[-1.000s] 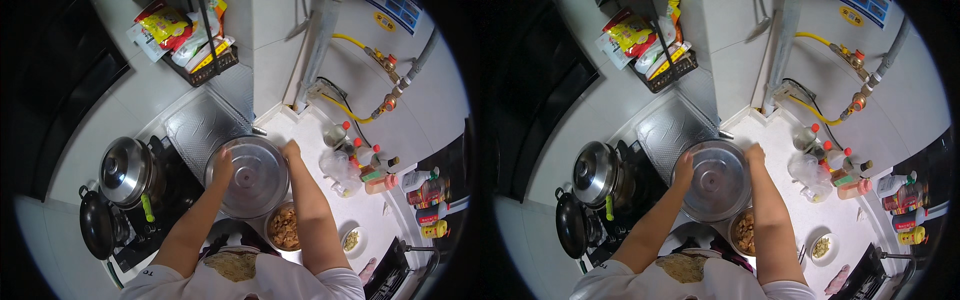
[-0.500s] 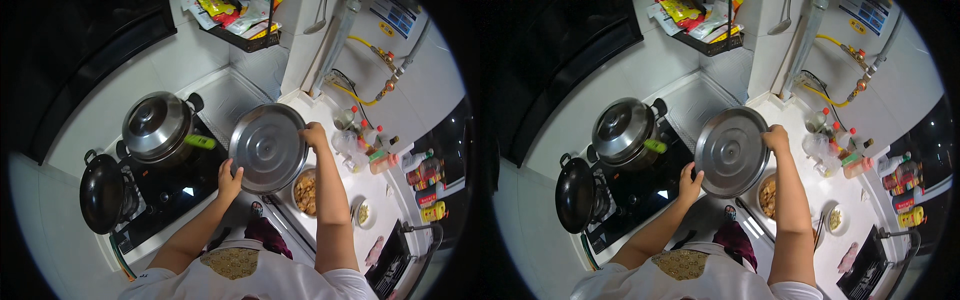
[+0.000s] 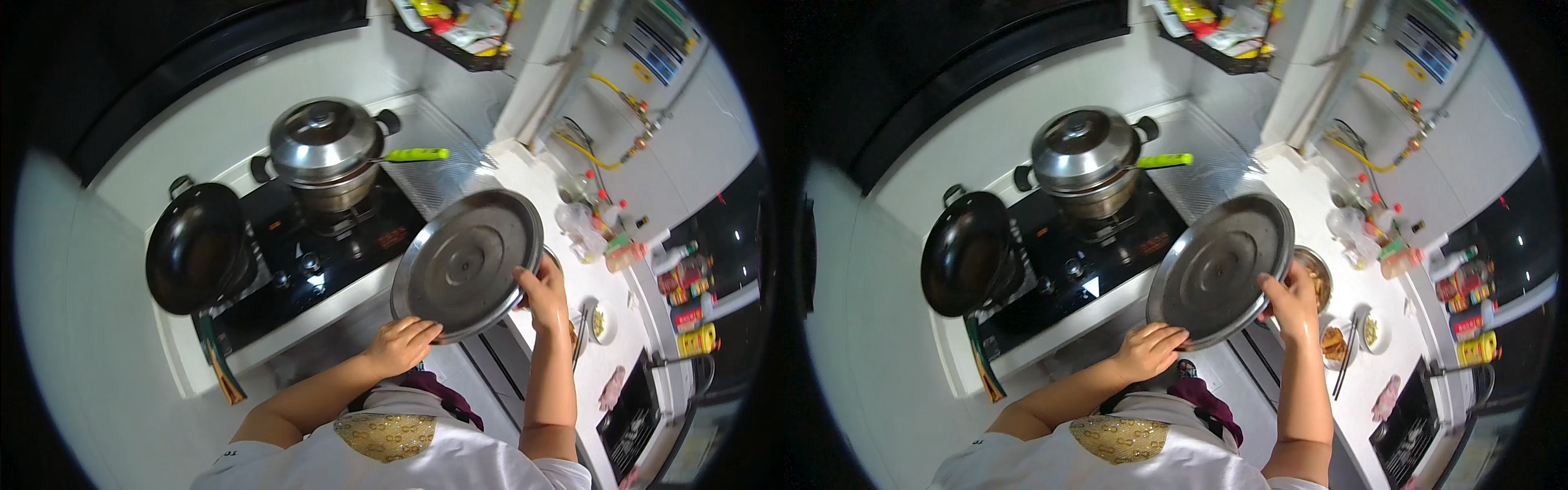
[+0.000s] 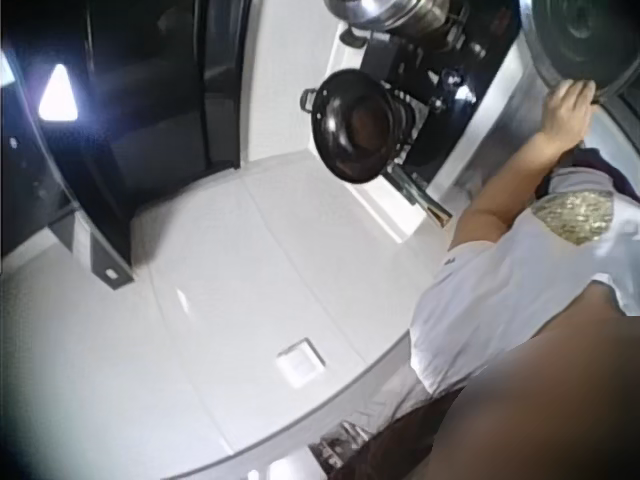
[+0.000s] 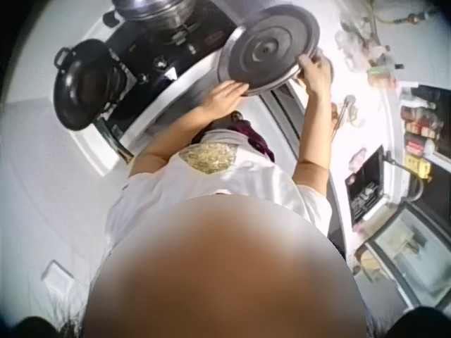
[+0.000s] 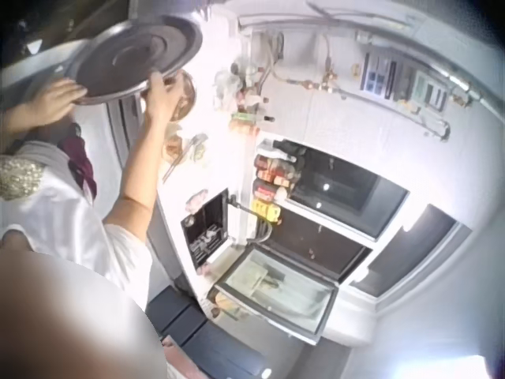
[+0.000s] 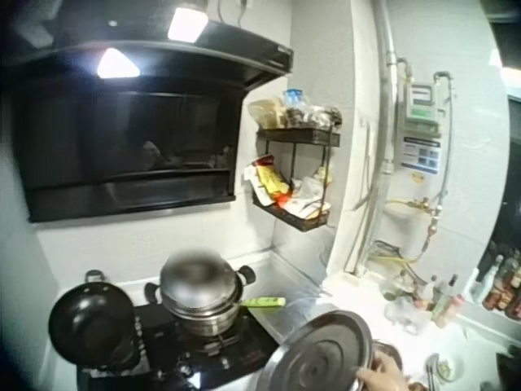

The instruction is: The person transfers cooked food from a pan into bowls with a spatula, washes the pan and spatula in a sink using a sponge, places lids on pots, takes a bowl from a drawer, and ladles soup from a pot into the bowl.

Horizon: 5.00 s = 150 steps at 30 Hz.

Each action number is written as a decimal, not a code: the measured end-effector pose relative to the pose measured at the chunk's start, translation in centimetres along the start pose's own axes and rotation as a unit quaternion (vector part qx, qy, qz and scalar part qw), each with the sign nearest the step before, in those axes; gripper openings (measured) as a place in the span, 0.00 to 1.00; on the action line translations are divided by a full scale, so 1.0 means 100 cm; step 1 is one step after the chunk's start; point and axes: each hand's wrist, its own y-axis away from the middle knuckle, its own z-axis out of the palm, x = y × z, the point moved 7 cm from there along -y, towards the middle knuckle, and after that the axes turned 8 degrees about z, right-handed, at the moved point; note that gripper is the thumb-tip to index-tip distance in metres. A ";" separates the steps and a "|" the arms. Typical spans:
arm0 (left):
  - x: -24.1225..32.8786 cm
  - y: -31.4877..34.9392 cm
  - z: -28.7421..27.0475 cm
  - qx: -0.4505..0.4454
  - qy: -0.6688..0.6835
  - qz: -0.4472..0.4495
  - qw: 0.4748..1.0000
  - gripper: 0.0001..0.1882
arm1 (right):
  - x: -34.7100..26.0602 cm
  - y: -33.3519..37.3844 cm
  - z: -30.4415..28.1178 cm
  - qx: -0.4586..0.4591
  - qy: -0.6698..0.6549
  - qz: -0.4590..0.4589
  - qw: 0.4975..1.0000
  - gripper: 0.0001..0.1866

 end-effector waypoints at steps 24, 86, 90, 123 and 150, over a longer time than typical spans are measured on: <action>-0.085 0.285 -0.298 0.726 0.201 -0.450 0.479 0.00 | -0.004 0.106 0.431 -0.265 0.348 -0.545 0.715 0.30; -0.019 0.120 0.182 -0.301 0.418 -0.528 0.675 0.12 | 0.431 0.078 -0.064 0.299 0.011 0.286 0.910 0.08; 0.006 0.111 0.267 -0.262 0.476 -0.631 0.554 0.29 | 0.471 0.104 -0.140 0.335 -0.351 0.332 0.809 0.19; 0.055 0.142 0.325 0.065 0.563 -0.774 0.282 0.60 | 0.481 0.167 -0.125 0.449 -0.521 0.329 0.648 0.27; -0.092 0.172 0.275 0.112 0.508 -0.787 0.331 0.50 | 0.441 -0.134 0.043 0.205 0.037 0.512 0.833 0.58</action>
